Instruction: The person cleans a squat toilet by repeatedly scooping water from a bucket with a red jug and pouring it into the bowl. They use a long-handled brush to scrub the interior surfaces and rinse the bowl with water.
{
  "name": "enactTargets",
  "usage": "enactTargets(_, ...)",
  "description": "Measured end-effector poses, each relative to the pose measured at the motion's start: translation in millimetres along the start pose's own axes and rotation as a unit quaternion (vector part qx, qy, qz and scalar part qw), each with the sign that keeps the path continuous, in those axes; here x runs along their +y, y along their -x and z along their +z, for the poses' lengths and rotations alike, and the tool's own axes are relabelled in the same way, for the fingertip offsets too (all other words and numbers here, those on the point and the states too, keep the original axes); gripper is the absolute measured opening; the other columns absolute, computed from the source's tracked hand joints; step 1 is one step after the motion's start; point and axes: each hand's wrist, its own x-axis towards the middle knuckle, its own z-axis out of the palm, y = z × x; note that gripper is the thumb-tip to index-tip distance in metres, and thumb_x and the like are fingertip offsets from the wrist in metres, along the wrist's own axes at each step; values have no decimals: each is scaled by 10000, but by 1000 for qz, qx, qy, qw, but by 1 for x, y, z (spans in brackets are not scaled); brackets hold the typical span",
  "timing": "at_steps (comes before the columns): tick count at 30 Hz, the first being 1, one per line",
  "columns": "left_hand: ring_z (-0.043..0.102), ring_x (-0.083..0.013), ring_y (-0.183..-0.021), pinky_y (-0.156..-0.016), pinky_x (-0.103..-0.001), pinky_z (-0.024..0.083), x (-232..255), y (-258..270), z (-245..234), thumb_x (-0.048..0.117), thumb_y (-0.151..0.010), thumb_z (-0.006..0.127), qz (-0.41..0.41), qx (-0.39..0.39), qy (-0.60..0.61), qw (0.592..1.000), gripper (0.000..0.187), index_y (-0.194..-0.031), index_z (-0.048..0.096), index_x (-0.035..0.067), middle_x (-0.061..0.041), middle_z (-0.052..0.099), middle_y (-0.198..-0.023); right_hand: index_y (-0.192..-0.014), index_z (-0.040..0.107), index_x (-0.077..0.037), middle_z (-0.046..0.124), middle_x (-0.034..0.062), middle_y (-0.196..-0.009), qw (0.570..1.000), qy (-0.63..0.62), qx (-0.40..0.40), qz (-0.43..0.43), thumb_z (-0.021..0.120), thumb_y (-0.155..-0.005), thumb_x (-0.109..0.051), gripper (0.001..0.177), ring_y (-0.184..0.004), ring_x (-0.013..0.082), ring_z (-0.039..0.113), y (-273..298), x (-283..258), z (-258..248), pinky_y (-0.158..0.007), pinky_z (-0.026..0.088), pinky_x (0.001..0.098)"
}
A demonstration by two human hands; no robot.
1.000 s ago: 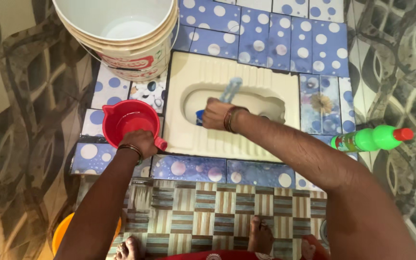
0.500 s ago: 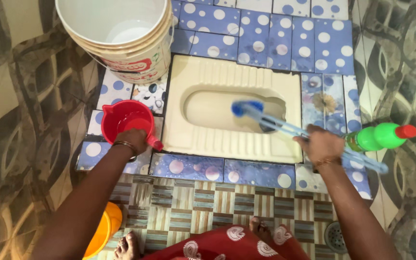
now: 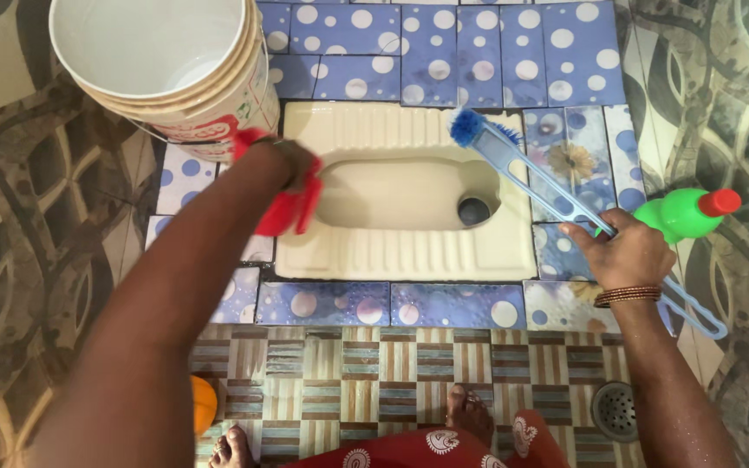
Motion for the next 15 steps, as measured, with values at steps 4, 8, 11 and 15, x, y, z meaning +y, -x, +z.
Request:
enactTargets(4, 710, -329, -1142, -959, -461, 565, 57, -14, -64, 256, -797, 763, 63, 32, -66, 995, 440, -1209, 778, 102, -157, 740, -1247, -919, 785, -132, 676, 49, -679, 996, -80, -3, 43, 909, -802, -579, 478, -607, 247, 645, -6, 5, -9, -600, 469, 401)
enactTargets(8, 714, -330, -1104, -906, -499, 574, 86, 17, -109, 212, -783, 761, 76, 66, -47, 994, 425, -1201, 745, 139, -135, 742, -1194, -914, 754, -51, 688, 60, -725, 983, -169, 16, 67, 946, -825, -525, 519, -637, 207, 653, -14, 12, -17, -637, 502, 357)
enactTargets(11, 721, -337, -1070, -854, -499, 588, 103, 54, -125, 231, -797, 752, 101, 76, -68, 990, 392, -1170, 737, 115, -163, 757, -1137, -933, 760, -22, 697, 77, -773, 983, -167, 47, 53, 984, -811, -489, 531, -663, 199, 651, -14, 19, -22, -638, 501, 356)
enactTargets(15, 713, -319, -1082, -826, -500, 595, 115, 101, -111, 256, -810, 739, 111, 71, -98, 986, 369, -1150, 739, 112, -145, 740, -1156, -944, 778, -34, 719, 78, -775, 982, -182, 36, 44, 973, -844, -470, 488, -697, 179, 649, -6, 31, -31, -674, 506, 361)
